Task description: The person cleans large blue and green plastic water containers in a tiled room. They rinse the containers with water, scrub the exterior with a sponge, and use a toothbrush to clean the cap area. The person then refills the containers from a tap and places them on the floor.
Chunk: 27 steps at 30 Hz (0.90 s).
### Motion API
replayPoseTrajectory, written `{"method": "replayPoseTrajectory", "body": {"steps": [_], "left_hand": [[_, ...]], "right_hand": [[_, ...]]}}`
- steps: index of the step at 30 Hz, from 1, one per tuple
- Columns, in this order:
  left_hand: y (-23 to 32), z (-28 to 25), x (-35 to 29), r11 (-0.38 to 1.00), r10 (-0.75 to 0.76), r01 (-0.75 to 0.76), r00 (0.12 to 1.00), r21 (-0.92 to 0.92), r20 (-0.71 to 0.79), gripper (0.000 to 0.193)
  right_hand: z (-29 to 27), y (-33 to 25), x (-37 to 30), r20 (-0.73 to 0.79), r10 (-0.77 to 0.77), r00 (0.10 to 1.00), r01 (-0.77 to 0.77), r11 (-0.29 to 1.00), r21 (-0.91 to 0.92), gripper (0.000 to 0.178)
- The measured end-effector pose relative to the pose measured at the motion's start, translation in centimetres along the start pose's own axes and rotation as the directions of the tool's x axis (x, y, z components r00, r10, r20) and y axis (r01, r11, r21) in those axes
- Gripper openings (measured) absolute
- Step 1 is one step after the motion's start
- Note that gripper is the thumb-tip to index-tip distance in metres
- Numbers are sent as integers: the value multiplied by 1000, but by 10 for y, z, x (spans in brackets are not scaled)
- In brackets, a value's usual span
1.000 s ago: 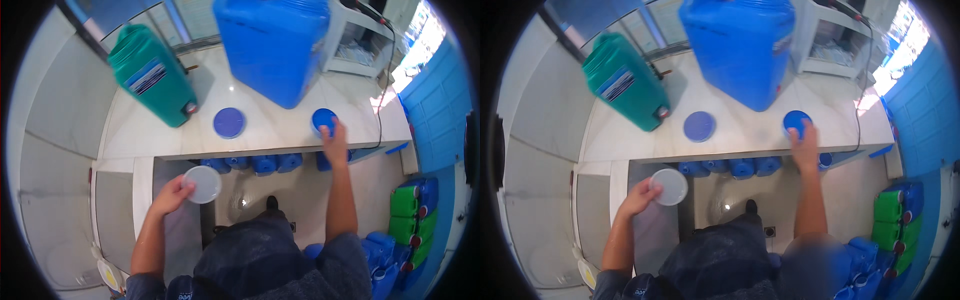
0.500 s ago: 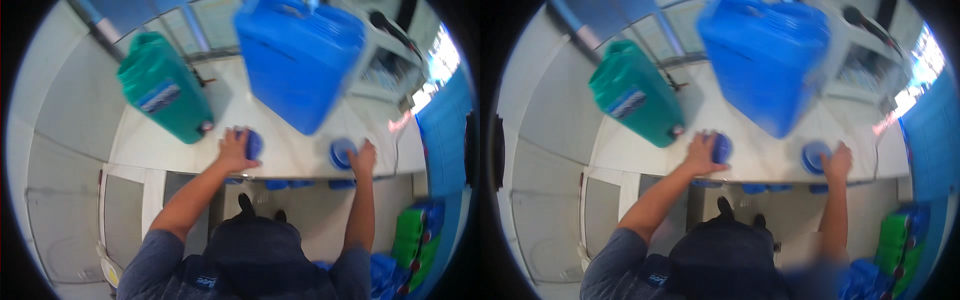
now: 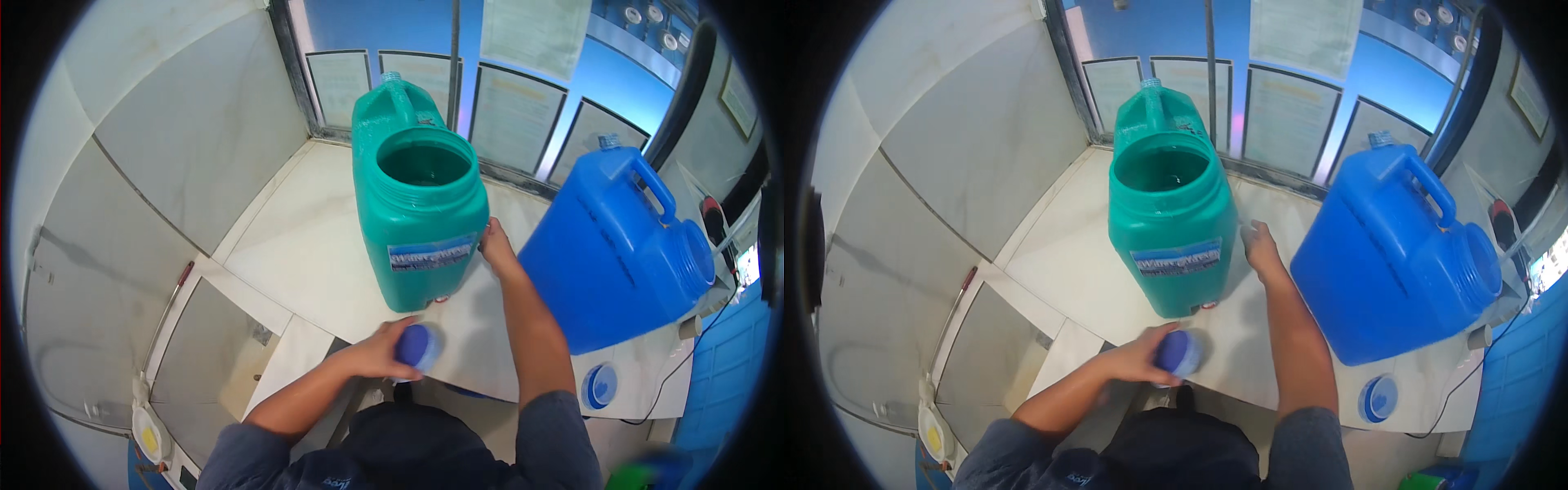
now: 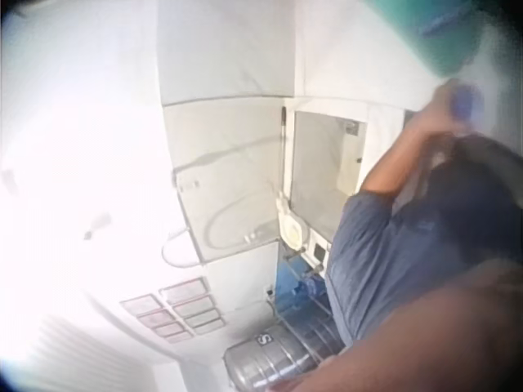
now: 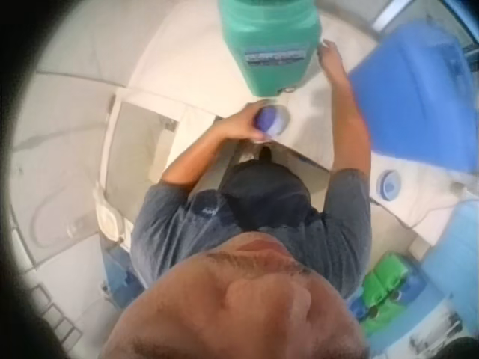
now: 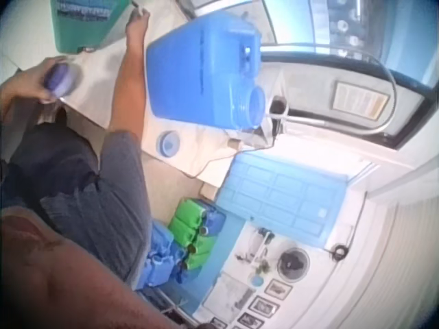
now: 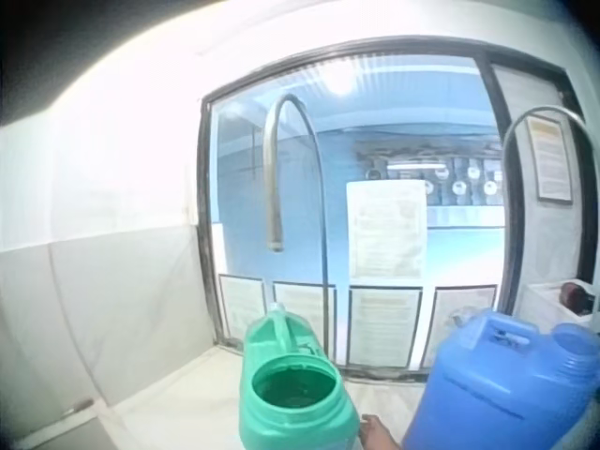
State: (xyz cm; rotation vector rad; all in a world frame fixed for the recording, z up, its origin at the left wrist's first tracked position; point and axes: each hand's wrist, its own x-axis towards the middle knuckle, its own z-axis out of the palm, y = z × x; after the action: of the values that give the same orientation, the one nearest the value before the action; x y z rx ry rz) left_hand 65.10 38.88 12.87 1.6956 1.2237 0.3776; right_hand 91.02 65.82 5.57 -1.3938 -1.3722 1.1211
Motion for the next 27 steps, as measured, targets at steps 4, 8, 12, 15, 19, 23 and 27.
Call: {"method": "replayPoseTrajectory", "body": {"steps": [4, 8, 12, 15, 19, 23, 27], "left_hand": [[-44, -59, -78, 955, -226, 204, 970, -214, -85, 124], [-77, -66, -135, 939, -344, 325, 901, -116, -263, 124], [-64, -58, -117, 965, -261, 260, 947, -31, -188, 124], [-30, -45, -72, 988, -123, 128, 991, 84, -58, 122], [2, 2, -14, 963, 36, -49, 998, 263, 53, 120], [42, 49, 42, 858, 88, -146, 986, 492, 140, 120], [55, 92, 82, 751, 99, -122, 993, 649, 71, 119]], "right_hand": [[33, 3, 40, 112, 134, 985, -172, 852, 494, 39], [51, -49, 17, 86, -82, 993, 30, 874, 485, 31], [47, -28, 43, 72, -318, 945, 241, 831, 502, 29], [38, -28, 48, 81, -332, 940, 256, 841, 476, 30], [24, -111, -5, 193, -81, 978, -81, 702, 707, 36], [-17, -89, -47, 246, -245, 938, 55, 805, 591, 43], [-72, -41, -144, 431, -314, 846, 154, 918, 366, 38]]}}
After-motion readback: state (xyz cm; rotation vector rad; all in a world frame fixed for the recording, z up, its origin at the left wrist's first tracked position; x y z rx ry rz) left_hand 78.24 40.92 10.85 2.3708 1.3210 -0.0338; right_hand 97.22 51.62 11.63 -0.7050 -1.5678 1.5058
